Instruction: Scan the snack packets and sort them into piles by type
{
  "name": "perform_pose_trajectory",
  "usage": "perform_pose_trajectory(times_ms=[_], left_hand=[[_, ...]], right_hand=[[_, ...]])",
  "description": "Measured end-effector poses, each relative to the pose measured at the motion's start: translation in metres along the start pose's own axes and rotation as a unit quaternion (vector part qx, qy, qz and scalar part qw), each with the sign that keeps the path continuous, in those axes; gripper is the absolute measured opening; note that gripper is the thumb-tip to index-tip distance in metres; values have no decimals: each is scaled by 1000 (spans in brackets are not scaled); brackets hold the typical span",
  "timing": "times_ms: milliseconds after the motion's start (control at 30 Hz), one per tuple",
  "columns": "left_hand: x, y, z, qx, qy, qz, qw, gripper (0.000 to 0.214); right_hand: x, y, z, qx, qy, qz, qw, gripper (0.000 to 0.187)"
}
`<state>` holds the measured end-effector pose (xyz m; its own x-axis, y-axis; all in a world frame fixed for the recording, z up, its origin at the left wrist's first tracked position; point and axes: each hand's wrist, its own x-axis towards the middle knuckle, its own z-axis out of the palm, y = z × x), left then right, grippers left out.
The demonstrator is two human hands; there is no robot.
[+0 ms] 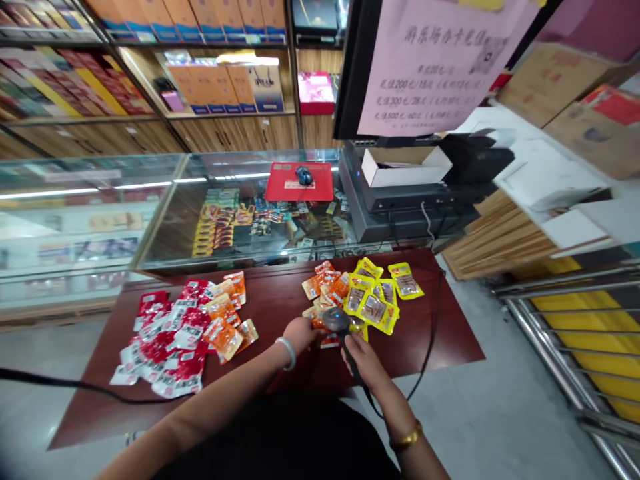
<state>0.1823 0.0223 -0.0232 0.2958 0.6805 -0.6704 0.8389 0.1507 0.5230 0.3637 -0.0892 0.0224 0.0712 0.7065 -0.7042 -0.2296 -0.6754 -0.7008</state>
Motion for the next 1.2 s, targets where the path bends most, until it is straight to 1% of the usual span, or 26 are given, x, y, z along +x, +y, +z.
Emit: perform_pose_trajectory(times_ms=[67, 100, 167, 233, 367, 433, 500, 567, 633, 733, 800, 967, 1067, 1133, 1200], left_hand=[[0, 2, 7, -75, -32, -28, 996, 26], [1, 3, 9, -109, -40, -38, 993, 24], [6, 4, 13, -138, -30, -46, 989, 19], [12, 7, 16, -119, -11, -42, 992, 16], [18, 14, 22, -67, 38, -8, 997, 14], [16, 14, 22, -71, 53, 15, 996, 12], [13, 8, 19, -91, 76, 38, 992, 9], [8, -6, 14, -122, 106, 49, 986, 6], [1, -24, 7, -161, 123, 38, 978, 6], [-12, -52, -2, -201, 143, 5, 969, 7], [-21, -67, -9, -196, 160, -14, 967, 8], [-39, -97, -25, -116, 190, -32, 974, 8], [-49, -118, -33, -131, 217, -48, 966, 6], [-57, -136, -39, -153, 239, -77, 956, 6], [-66, -157, -51, -179, 266, -108, 941, 9]], right_hand=[[-1, 1, -5, 10, 11, 0, 1000, 59], [-1, 2, -7, 13, 11, -2, 1000, 58], [0, 3, -8, 17, 3, -8, 1000, 57], [1, 4, -7, 20, -7, -12, 1000, 57], [2, 4, -7, 20, -15, -9, 1000, 58], [3, 4, -8, 12, -13, -5, 1000, 59], [4, 4, -9, 2, -18, -4, 1000, 59], [6, 5, -7, -9, -34, -8, 999, 58], [8, 5, 0, -22, -54, -12, 998, 58], [12, 1, 20, -45, -97, -15, 994, 56], [14, -2, 38, -57, -133, -25, 989, 53], [18, -8, 79, -99, -222, -35, 969, 55], [24, -8, 97, -127, -257, -38, 957, 62], [29, -7, 109, -145, -272, -37, 951, 66], [34, -6, 119, -160, -283, -37, 945, 68]])
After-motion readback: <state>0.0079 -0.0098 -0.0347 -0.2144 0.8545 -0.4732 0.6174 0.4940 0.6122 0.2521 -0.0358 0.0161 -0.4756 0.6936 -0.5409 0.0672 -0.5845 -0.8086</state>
